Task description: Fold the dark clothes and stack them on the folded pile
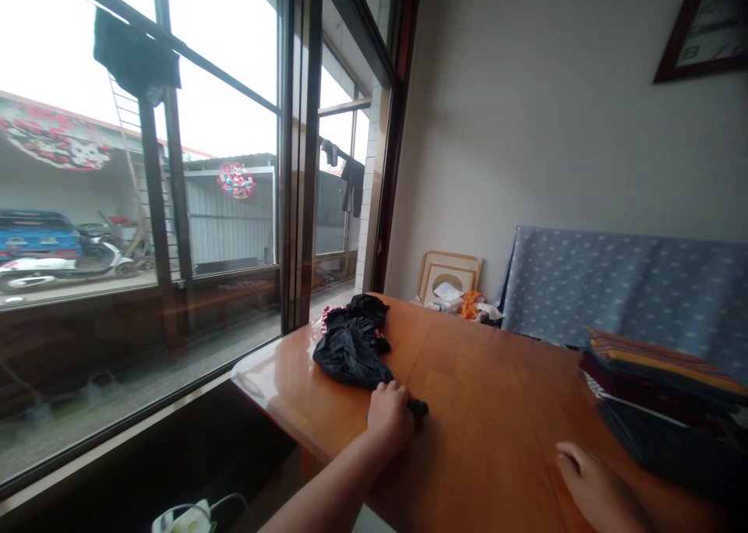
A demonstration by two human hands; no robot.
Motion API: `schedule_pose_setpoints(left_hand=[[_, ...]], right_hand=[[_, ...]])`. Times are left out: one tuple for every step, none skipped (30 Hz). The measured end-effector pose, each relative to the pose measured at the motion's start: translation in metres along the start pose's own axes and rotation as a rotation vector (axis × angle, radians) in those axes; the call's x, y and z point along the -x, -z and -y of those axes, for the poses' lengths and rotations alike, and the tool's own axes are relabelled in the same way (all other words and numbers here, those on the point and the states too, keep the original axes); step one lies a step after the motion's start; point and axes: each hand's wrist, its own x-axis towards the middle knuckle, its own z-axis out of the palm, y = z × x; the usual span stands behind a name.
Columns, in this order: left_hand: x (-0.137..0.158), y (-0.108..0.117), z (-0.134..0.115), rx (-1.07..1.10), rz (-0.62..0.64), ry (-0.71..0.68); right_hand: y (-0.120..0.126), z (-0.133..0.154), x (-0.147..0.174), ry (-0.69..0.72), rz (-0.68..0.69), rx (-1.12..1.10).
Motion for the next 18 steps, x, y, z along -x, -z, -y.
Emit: schedule_pose_setpoints(left_hand=[[0.005, -0.008, -0.013, 0.048, 0.037, -0.085], [0.011, -0.016, -0.024, 0.093, 0.069, -0.16], [0.015, -0.022, -0.035, 0.136, 0.097, -0.233], [0.019, -0.027, -0.045, 0.177, 0.126, -0.302], [0.022, -0.031, -0.054, 0.214, 0.16, -0.364], [0.025, -0.032, -0.061, 0.243, 0.189, -0.418], [0.026, -0.032, -0.066, 0.262, 0.21, -0.456], [0.026, -0.029, -0.07, 0.267, 0.221, -0.471], [0.026, -0.025, -0.072, 0.256, 0.215, -0.462], [0.025, -0.02, -0.073, 0.229, 0.197, -0.433], [0.024, -0.014, -0.073, 0.193, 0.169, -0.386], [0.023, -0.008, -0.072, 0.146, 0.137, -0.334], [0.023, -0.003, -0.071, 0.103, 0.114, -0.293], [0.022, 0.002, -0.07, 0.072, 0.083, -0.257], [0.021, 0.006, -0.069, 0.047, 0.078, -0.228], [0.02, 0.008, -0.068, 0.022, 0.108, -0.209], [0.017, 0.009, -0.068, -0.004, 0.16, -0.204], [0.015, 0.008, -0.067, -0.025, 0.207, -0.231]], right_hand=[[0.001, 0.001, 0.0, -0.002, 0.001, 0.003], [0.001, 0.001, 0.001, -0.002, 0.002, 0.004], [0.001, 0.001, 0.001, -0.001, 0.0, 0.003], [0.001, 0.0, 0.001, 0.003, 0.0, 0.003], [0.001, -0.001, 0.001, 0.006, -0.002, 0.003], [0.0, -0.001, 0.001, 0.01, -0.003, 0.006], [-0.001, -0.002, 0.001, 0.014, -0.005, 0.008], [-0.002, -0.002, 0.001, 0.018, -0.007, 0.011], [-0.002, -0.002, 0.001, 0.021, -0.011, 0.012], [-0.002, 0.0, 0.001, 0.023, -0.016, 0.013], [-0.001, 0.004, 0.003, 0.023, -0.022, 0.012], [0.002, 0.009, 0.005, 0.022, -0.029, 0.011], [0.005, 0.015, 0.008, 0.018, -0.036, 0.013], [0.01, 0.023, 0.011, 0.016, -0.039, 0.015], [0.015, 0.032, 0.014, 0.017, -0.039, 0.021], [0.02, 0.041, 0.016, 0.009, -0.043, 0.032], [0.025, 0.049, 0.017, -0.001, -0.038, 0.046], [0.03, 0.056, 0.018, -0.02, -0.035, 0.058]])
